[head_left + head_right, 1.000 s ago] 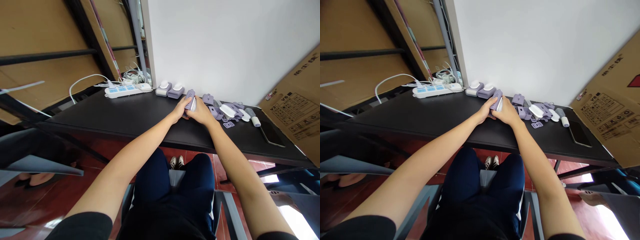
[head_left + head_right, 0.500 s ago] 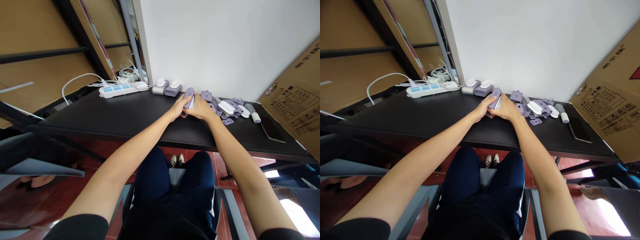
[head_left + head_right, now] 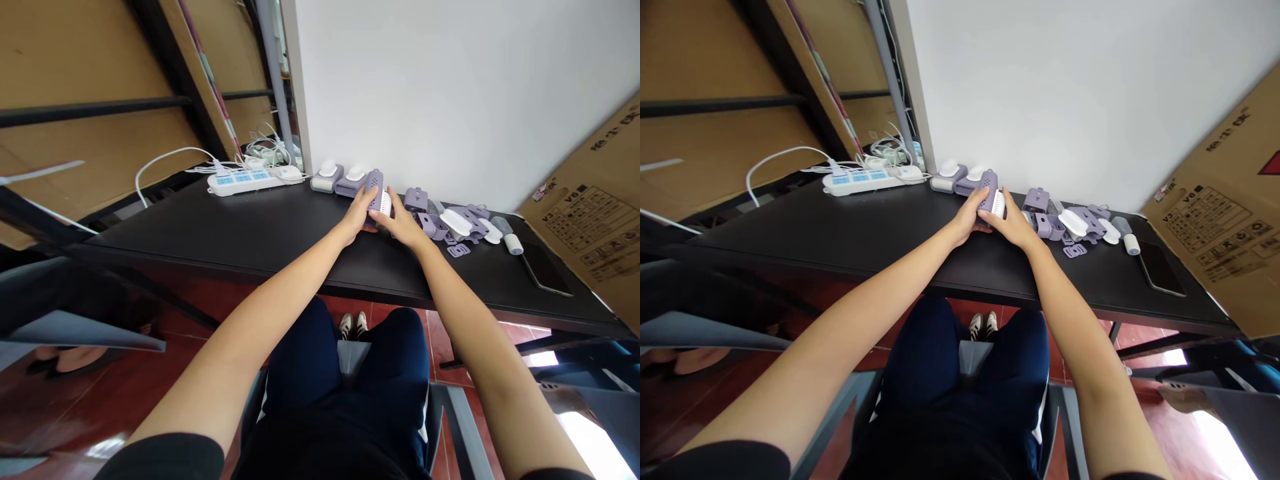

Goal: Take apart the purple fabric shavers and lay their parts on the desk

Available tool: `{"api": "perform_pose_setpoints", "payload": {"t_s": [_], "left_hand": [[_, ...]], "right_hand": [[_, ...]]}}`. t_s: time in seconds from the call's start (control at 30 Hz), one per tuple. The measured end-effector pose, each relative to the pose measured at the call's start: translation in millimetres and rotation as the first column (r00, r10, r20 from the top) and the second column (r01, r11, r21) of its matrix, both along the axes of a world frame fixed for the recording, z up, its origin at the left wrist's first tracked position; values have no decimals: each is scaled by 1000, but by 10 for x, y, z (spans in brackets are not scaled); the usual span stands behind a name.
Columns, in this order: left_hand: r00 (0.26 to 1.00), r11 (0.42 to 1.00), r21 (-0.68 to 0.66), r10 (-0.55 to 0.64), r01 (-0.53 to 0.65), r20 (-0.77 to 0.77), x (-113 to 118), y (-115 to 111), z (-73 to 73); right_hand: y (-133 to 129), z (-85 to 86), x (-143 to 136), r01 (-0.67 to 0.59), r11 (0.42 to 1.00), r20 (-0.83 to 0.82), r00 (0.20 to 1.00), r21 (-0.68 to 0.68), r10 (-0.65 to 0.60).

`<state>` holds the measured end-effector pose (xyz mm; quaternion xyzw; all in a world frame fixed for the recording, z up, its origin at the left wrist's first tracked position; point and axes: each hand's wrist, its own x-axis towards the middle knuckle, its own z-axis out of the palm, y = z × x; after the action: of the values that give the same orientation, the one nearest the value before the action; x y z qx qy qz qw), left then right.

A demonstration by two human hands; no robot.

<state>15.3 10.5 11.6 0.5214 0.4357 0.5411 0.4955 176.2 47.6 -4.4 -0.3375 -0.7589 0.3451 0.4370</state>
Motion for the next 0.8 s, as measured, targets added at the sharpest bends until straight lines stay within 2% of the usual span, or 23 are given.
{"api": "perform_pose_setpoints", "payload": {"t_s": [0.1,0.17,0.43,0.53,0.67,0.8], "left_hand": [[1000,997,70,17,-16,-15,-3,-15,-5],[998,991,124,47,-42,-42,1,-28,-8],[982,978,190,119,-90,-149,-19,-65,-8],[971,961,260,149,-98,-187,-42,-25,-29],[970,926,377,117,-28,-215,-64,28,-64],[974,913,408,96,-4,-204,-63,29,-62]], "right_hand": [[-16,1,-11,-16,981,-213,977,-195,-26],[-40,33,-27,0,967,-271,960,-256,-71],[-154,151,-22,-28,945,-318,945,-327,-82],[-169,157,5,-123,917,-342,940,-380,-16],[-181,158,42,-213,864,-329,942,-456,58],[-189,156,57,-179,883,-307,951,-434,41]]}}
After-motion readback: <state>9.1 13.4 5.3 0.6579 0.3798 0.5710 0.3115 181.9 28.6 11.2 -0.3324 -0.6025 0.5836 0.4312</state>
